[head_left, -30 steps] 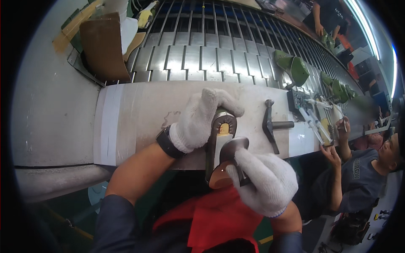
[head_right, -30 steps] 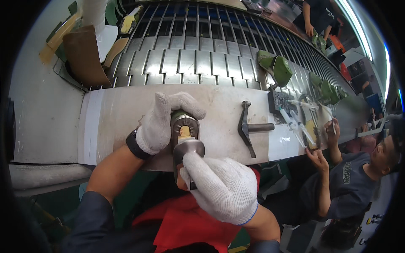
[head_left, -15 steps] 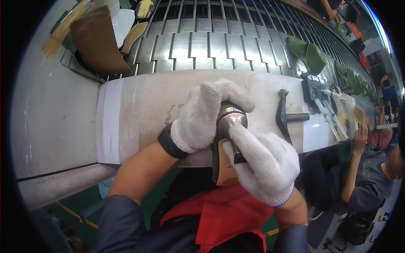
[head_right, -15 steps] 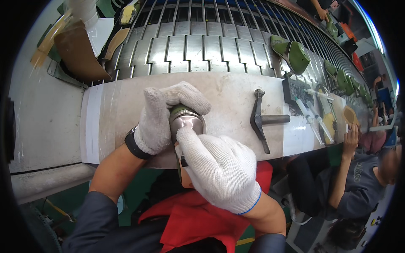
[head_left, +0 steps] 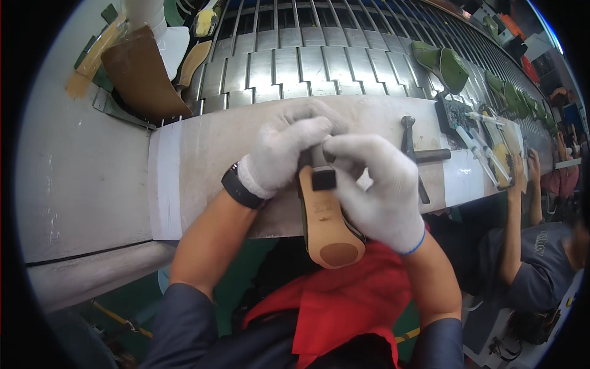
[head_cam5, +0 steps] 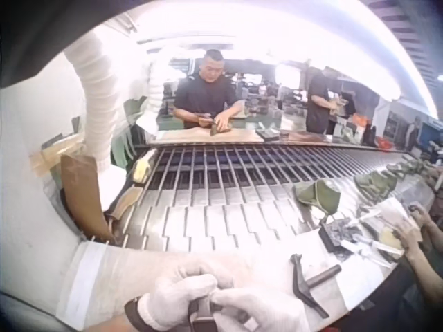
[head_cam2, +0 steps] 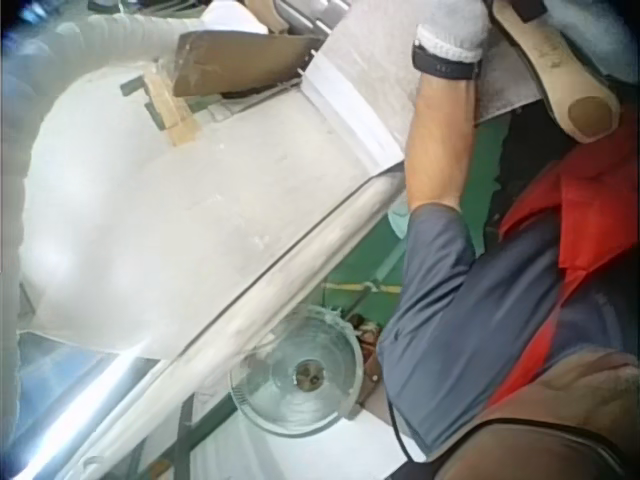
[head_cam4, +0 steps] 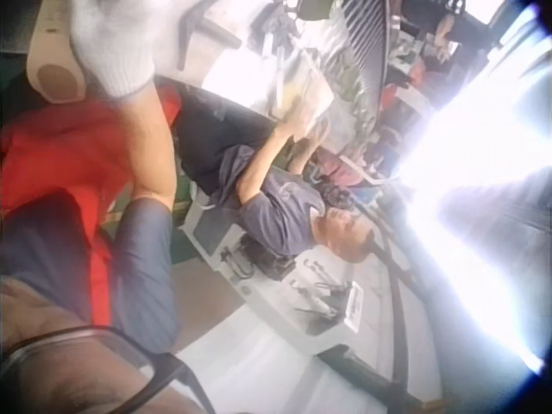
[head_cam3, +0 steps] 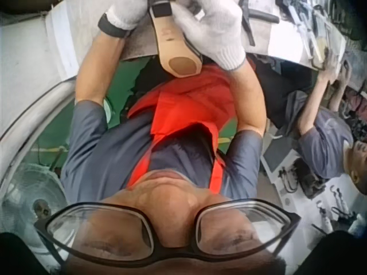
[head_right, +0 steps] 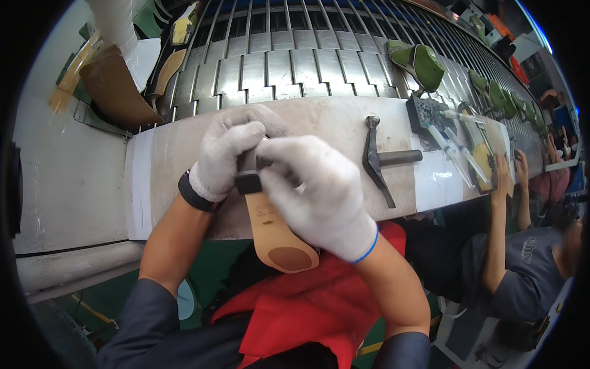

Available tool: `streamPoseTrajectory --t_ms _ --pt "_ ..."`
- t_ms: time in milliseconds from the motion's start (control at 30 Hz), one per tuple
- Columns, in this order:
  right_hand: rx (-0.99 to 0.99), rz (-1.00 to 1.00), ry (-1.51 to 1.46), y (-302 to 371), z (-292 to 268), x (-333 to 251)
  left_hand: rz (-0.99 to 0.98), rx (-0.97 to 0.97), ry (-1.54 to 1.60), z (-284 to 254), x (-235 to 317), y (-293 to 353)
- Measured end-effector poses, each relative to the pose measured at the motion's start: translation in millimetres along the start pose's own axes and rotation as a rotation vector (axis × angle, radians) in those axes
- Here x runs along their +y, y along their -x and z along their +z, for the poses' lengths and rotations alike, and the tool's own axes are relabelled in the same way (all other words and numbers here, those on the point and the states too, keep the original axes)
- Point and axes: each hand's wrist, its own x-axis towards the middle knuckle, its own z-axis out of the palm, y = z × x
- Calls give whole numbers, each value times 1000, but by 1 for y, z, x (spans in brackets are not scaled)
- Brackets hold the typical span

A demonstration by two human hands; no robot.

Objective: The person attaches soles and heel pieces onto shoe lasts, hammering the edges with a hammer, pressing the parts into place by hand, and placing the assembled footwear onto the conveyor belt.

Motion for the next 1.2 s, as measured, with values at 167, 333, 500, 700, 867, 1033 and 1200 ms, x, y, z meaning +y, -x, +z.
streamPoseTrajectory --t_ms 167,333,500,700,867,1033,1200 --pt "22 813 -285 25 -14 12 46 73 -85 -6 -4 -7" --pt "-79 380 116 -5 -38 -39 50 -20 -133 29 8 -12" --pt "-214 200 632 -14 -34 -36 175 3 -78 33 -13 -21" --pt "-119 137 613 -8 -25 -29 183 -15 -222 36 -9 -14" --pt "-176 270 295 9 -40 -14 282 -30 -301 28 -19 -19" --pt "-283 840 -199 26 -43 -18 304 -9 -397 29 -16 -17" --pt "-290 790 -48 19 -34 -24 252 25 -318 33 -19 -16"
